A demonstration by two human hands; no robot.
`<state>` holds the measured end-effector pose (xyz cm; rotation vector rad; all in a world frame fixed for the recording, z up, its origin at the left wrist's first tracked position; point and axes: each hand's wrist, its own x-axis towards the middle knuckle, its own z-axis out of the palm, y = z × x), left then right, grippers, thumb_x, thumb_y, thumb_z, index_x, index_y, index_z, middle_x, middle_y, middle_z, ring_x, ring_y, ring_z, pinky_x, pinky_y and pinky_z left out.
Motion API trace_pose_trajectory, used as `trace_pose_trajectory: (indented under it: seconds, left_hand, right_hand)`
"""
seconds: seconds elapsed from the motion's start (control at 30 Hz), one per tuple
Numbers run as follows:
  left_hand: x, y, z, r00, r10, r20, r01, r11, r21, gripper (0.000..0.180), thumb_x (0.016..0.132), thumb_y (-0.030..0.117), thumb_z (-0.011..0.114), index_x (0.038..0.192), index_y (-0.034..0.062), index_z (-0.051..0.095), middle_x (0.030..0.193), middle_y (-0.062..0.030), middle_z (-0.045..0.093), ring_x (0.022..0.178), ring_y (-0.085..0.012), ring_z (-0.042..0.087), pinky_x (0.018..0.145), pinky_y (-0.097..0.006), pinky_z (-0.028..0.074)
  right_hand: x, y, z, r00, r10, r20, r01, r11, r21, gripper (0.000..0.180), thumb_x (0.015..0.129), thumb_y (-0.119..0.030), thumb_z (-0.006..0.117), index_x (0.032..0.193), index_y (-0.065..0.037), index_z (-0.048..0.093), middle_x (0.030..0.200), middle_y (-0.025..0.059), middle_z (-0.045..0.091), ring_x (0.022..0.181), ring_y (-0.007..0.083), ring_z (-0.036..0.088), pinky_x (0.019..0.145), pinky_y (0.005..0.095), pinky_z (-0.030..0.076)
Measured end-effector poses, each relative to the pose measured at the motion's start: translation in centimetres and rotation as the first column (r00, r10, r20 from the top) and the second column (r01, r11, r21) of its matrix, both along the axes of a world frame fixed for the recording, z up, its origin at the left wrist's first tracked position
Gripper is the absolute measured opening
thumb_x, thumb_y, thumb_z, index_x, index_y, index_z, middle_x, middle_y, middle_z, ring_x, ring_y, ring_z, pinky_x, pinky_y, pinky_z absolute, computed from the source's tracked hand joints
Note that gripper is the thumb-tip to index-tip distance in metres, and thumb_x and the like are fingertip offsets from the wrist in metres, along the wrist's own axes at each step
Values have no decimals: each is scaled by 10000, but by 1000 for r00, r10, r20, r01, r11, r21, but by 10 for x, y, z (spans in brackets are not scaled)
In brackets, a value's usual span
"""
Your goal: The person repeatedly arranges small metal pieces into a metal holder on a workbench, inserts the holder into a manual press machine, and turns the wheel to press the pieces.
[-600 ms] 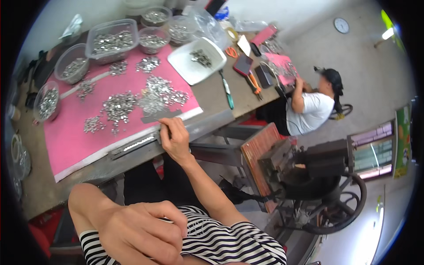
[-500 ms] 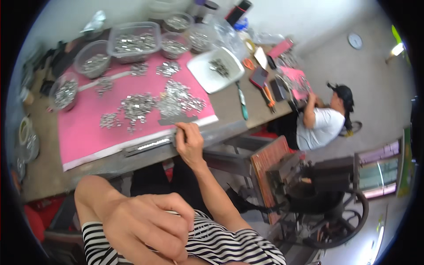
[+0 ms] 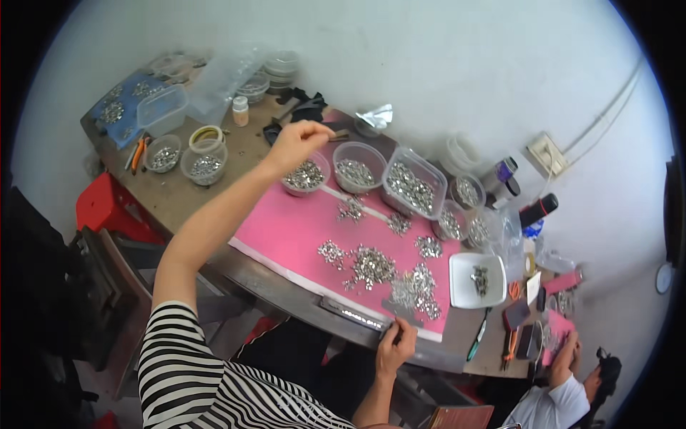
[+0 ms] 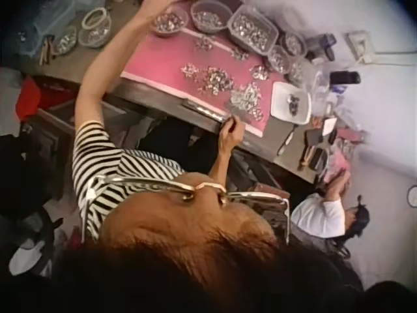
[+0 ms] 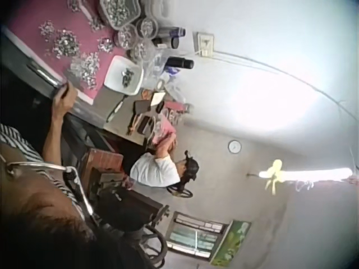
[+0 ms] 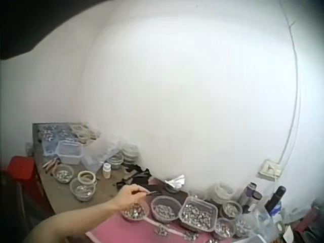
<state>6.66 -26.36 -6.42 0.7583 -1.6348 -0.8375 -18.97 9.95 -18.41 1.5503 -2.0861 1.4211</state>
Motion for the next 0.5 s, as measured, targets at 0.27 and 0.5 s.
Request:
trace_pose_trajectory:
  seconds: [0.27, 0.5]
  left_hand:
    - [41, -168, -65, 799, 402, 447, -432, 901, -37, 178, 822, 147, 678, 943, 97, 800, 918, -155, 755, 890, -310, 736, 816, -408, 563]
    - [27, -203, -90, 644, 419, 640, -448, 885, -128, 227, 833, 122, 669, 1020, 70, 787, 968, -194, 747, 967, -349, 722, 889, -443, 555]
  right_hand:
    - [-4, -10, 4, 1000, 11, 4, -11, 999, 43, 95, 904, 48, 628, 974, 1, 672, 821, 147, 605, 719, 300, 597, 652, 375, 471]
    - [2, 3, 8, 999, -46, -1, 46, 994, 99, 111, 899, 64, 623, 983, 10, 670, 835, 160, 620, 733, 308, 614, 657, 382, 479]
